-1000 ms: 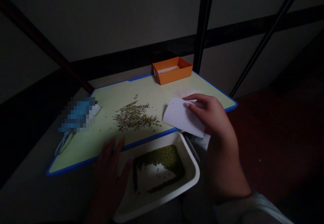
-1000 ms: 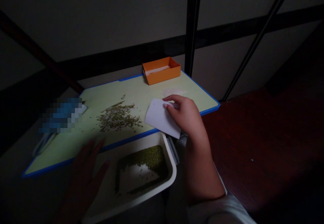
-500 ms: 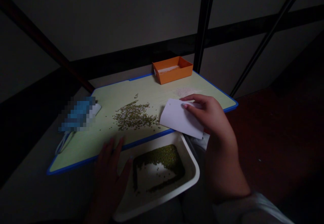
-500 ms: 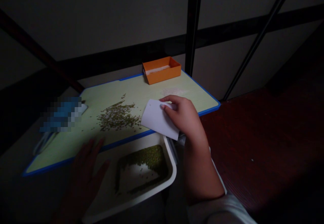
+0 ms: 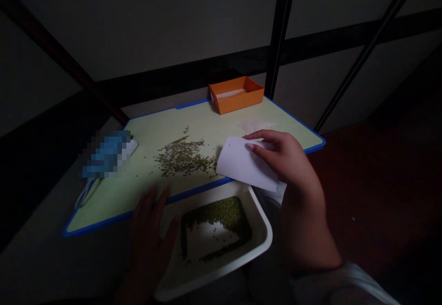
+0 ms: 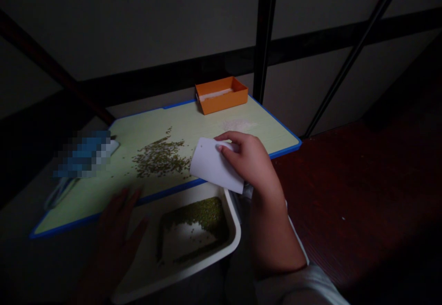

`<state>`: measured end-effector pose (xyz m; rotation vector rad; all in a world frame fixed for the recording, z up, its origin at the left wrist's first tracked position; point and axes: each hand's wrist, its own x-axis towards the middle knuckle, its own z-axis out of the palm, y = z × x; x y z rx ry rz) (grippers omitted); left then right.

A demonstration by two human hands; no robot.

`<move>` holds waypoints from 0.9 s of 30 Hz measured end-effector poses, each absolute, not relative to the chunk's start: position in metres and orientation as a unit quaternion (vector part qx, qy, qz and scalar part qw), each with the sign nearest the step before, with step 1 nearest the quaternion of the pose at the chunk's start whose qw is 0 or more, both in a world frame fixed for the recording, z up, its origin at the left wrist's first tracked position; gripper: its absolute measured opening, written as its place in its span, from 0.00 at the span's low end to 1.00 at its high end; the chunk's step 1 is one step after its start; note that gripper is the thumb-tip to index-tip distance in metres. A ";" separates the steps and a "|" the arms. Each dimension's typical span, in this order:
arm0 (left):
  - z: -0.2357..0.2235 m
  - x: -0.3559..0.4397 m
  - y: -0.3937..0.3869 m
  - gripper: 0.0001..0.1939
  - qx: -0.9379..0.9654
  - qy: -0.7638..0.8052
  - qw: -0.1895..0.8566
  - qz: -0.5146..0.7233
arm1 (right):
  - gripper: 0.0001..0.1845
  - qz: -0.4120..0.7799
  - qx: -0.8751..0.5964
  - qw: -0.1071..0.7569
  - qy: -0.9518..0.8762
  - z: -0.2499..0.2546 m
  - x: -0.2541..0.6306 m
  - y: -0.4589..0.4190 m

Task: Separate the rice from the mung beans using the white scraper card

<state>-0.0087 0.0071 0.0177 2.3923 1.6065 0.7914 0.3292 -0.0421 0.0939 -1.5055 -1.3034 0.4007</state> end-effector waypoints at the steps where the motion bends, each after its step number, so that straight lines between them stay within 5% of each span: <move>1: 0.017 -0.009 0.007 0.28 0.801 0.532 0.073 0.264 | 0.12 0.171 -0.629 0.527 -0.546 0.094 0.329 -0.043; 9: 0.019 -0.007 0.008 0.32 0.791 0.539 0.090 0.274 | 0.12 0.167 -0.654 0.503 -0.540 0.093 0.331 -0.042; 20: 0.020 -0.006 0.007 0.31 0.783 0.544 0.106 0.283 | 0.13 0.101 -0.667 0.582 -0.454 0.091 0.350 -0.050; 27: 0.017 -0.008 0.009 0.30 0.786 0.537 0.096 0.292 | 0.13 0.133 -0.696 0.534 -0.461 0.081 0.356 -0.034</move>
